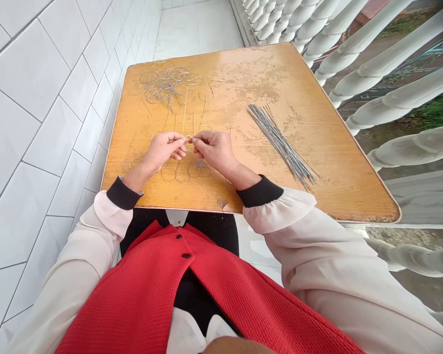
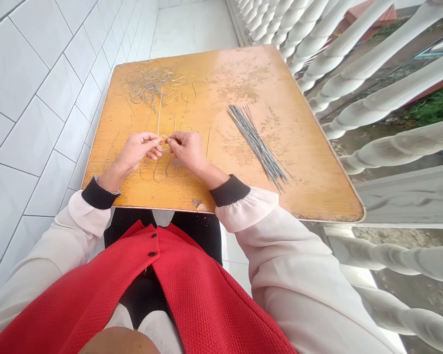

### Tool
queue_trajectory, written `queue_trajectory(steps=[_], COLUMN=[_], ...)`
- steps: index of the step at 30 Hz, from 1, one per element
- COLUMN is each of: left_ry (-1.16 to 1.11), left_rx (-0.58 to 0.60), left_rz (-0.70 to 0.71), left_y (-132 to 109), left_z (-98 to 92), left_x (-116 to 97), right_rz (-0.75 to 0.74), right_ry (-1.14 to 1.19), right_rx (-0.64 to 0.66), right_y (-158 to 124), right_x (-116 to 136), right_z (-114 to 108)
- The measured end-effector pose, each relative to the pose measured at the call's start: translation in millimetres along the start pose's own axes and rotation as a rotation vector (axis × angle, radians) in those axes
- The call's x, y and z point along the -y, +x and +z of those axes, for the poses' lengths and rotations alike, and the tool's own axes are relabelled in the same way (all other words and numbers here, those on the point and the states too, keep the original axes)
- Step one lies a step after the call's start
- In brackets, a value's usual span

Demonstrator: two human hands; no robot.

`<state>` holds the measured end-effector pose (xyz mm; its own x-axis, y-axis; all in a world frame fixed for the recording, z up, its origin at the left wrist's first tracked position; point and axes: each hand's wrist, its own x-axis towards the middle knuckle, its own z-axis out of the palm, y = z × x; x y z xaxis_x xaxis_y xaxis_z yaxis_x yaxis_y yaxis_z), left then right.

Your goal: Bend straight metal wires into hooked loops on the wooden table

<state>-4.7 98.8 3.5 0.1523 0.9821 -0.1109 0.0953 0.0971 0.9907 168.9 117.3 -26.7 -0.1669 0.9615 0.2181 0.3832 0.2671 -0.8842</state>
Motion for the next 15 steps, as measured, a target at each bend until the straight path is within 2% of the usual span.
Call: queue_trajectory(steps=[10,15], left_ry=[-0.015,-0.023], left_rx=[0.014,0.016], left_rz=[0.032,0.036], left_y=[0,1], left_z=[-0.8,-1.0], left_x=[1,2], right_rz=[-0.012,-0.114], right_ry=[0.144,-0.017], right_rx=[0.021,-0.005], right_y=[3,4], right_x=[-7,-13], right_z=[3,3])
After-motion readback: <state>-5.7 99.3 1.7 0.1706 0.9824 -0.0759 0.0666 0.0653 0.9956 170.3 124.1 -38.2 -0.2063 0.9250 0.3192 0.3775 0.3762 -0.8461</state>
